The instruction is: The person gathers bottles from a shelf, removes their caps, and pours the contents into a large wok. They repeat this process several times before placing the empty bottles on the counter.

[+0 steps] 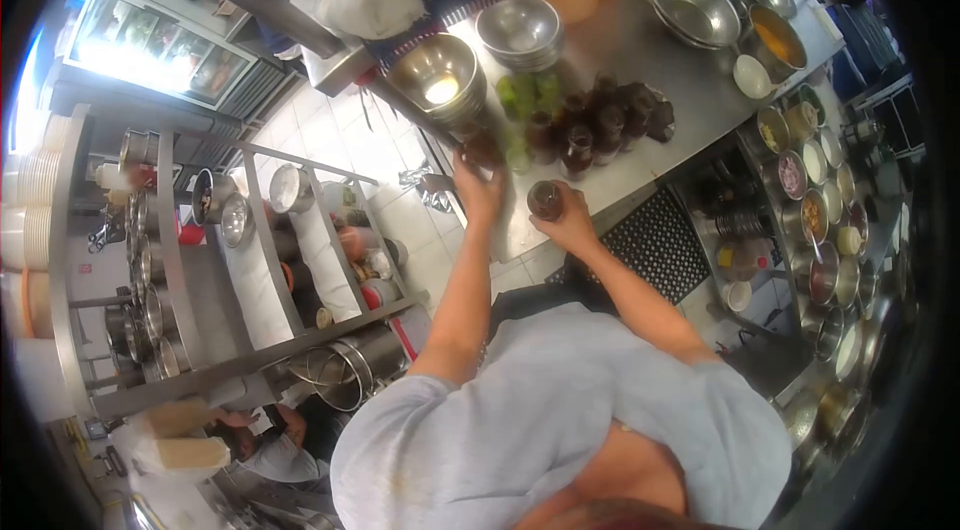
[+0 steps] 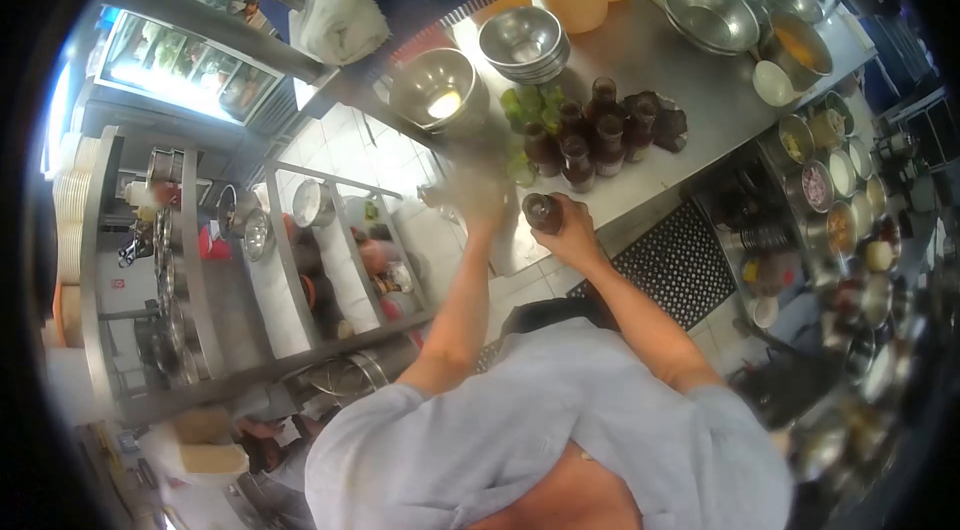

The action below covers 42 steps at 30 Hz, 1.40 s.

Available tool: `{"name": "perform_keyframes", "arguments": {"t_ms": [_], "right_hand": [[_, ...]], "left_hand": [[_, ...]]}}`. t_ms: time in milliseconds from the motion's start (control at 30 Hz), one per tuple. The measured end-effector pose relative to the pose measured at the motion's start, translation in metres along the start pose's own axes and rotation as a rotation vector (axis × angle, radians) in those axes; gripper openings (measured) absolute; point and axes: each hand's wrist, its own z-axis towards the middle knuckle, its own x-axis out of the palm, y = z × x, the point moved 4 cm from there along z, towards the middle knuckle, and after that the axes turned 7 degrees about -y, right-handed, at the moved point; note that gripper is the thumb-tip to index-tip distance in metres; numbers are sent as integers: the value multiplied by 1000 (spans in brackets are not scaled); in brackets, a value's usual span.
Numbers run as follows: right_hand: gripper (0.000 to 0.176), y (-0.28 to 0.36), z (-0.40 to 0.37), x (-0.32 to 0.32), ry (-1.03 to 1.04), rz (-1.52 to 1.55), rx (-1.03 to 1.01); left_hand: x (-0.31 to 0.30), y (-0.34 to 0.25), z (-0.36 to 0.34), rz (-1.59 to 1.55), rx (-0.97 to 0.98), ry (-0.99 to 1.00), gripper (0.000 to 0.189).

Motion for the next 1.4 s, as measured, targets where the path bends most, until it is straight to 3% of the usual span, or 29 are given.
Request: {"name": "perform_keyframes", "arguments": {"t_ms": [133, 267, 333, 400, 500, 567, 700, 767, 867, 900, 1000, 1033, 1067, 1133, 1200, 1267, 1333, 1400], "right_hand": [[74, 0, -3, -6, 62, 30, 28], [76, -14, -26, -16, 32, -22, -43], [70, 6, -55, -32, -9, 142, -40], [69, -2, -89, -36, -60, 217, 48], [70, 0, -163, -42, -264, 331, 212], [71, 14, -220, -45, -434, 368, 267], [73, 58, -355, -39, -812, 362, 341], [73, 96, -428, -37, -1075, 211, 294], [77, 145, -525, -29, -1334, 330, 267], [79, 175, -557, -26, -1484, 258, 271], [85, 227, -647, -5, -1832, 24, 275], [86, 249, -677, 8, -1945, -31, 322], [87, 277, -705, 20, -2042, -90, 367], [90, 327, -746, 45, -2284, -80, 382], [89, 354, -807, 74, -2474, -454, 581], [86, 392, -858, 102, -2605, -331, 523], [82, 427, -905, 125, -2635, -419, 705], [78, 447, -962, 139, -2526, -656, 1120]], "left_hand": [[10, 9, 34, 19, -36, 188, 75], [-14, -2, 21, -539, -301, 171, 74], [-25, -7, 5, -765, -422, 237, 77], [-41, -6, -7, -532, -263, 224, 78], [-89, -45, -25, -419, -172, 237, 74], [-108, -61, -38, -548, -161, 374, 71], [-121, -88, -79, -775, 6, 958, 68], [-152, -145, -113, -921, 178, 1162, 70], [-185, -197, -183, -1069, 178, 1495, 73], [-181, -206, -208, -1139, 281, 1589, 76], [-252, -272, -281, -1205, 324, 1968, 76], [-270, -288, -303, -1239, 462, 2068, 75], [-294, -305, -329, -1233, 471, 2196, 78], [-316, -338, -367, -1406, 677, 2091, 84], [-349, -368, -418, -1311, 798, 2260, 87], [-401, -391, -463, -1242, 977, 2283, 83], [-448, -407, -510, -1167, 980, 2429, 73], [-491, -425, -563, -1248, 1147, 2296, 66]]}}
